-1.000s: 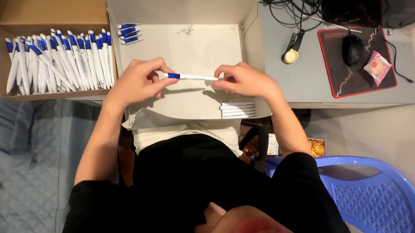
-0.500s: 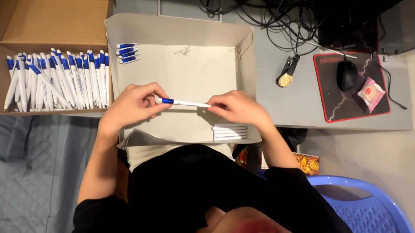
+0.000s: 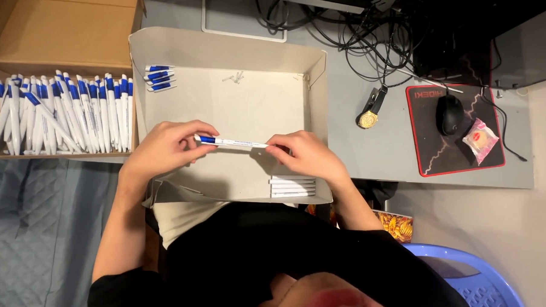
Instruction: Assembling ballpoint pens by joining the pen body with its cap.
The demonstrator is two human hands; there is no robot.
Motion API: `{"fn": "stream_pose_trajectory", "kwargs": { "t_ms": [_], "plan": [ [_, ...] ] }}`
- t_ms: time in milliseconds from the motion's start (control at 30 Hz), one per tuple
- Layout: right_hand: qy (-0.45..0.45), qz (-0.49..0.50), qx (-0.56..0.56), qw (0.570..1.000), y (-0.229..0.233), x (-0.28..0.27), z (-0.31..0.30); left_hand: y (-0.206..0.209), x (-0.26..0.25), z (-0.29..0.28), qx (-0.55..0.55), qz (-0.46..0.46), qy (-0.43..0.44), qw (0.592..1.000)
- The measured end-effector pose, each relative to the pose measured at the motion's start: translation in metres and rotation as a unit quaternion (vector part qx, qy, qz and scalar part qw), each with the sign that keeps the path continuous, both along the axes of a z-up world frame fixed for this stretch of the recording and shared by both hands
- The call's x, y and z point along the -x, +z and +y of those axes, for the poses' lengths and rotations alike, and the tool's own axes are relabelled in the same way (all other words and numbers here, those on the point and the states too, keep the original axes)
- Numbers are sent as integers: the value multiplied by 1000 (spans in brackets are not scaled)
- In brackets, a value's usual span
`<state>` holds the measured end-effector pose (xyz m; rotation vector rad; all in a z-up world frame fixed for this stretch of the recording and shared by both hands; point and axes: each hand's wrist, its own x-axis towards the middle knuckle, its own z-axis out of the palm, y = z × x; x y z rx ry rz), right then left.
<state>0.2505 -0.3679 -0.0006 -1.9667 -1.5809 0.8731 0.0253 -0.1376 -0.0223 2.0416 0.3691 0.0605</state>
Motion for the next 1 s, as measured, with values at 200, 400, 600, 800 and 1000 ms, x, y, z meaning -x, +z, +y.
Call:
{"fn": "stream_pose_trajectory", "kwargs": {
  "t_ms": [200,400,600,800,1000],
  "plan": [
    [-4,9,-14,1000,6,4,4,4,1,-2,-16,2,5,1000],
    [9,-7,-17,1000,11,9,8,-3,2,0,-54,16,-19,998],
    [20,-66,9,998,3,7,10,-16,2,4,-63,-19,-43,997],
    [35,-77,43,996,-4,10,17,-17,10,4,-101,6,-53,994],
    [10,-67,60,996,-3,8,23,-14,12,6,-108,26,-76,991]
  ]
}}
